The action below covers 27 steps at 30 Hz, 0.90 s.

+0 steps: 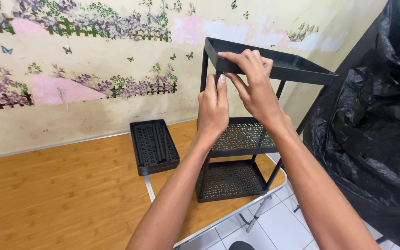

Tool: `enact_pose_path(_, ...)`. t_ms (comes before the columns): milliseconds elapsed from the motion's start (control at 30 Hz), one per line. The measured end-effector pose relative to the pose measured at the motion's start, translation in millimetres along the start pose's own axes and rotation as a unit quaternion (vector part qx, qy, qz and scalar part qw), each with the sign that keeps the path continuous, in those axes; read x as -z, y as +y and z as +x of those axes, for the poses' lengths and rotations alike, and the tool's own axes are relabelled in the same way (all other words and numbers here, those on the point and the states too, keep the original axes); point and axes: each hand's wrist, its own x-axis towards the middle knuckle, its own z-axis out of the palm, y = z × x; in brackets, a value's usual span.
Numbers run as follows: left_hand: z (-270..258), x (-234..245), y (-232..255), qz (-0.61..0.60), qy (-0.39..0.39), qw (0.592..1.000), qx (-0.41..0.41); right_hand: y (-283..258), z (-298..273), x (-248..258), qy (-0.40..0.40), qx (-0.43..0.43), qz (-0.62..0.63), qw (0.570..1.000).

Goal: The person assembles a black plastic three-tier storage shelf by inserting vertical poles into the trays and securing each tray to the frame. The person repeatedly adjusts the trays and poles to ensure a snug fit.

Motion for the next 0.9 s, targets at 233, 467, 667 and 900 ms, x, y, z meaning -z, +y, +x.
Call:
enact_pose_path(233, -4.0, 0.6, -0.1, 0.023, 0.005, 0.999, -0.024, 2.6, 28.5, 4.7, 0.114, 0.014, -0.055, 0.992)
enact_pose_path(467, -0.1, 5.5, -13.6, 0.027, -0.027, 0.995, 0.087, -7.9, 55.3, 22.6, 0.152, 0.090, -0.028, 0.984)
enact_pose_path(667, 15.3, 51.5, -25.5, -0.052, -0.013, 0.995, 0.081, -22.3, 33.3, 14.8, 0.076, 0.091, 0.030, 0.993)
enact_pose_path(900, 31.2, 128.5, 21.6, -0.289, -0.035, 0.938, 0.186, -33.8, -1.4, 8.3, 0.020, 0.087, 0.083, 0.993)
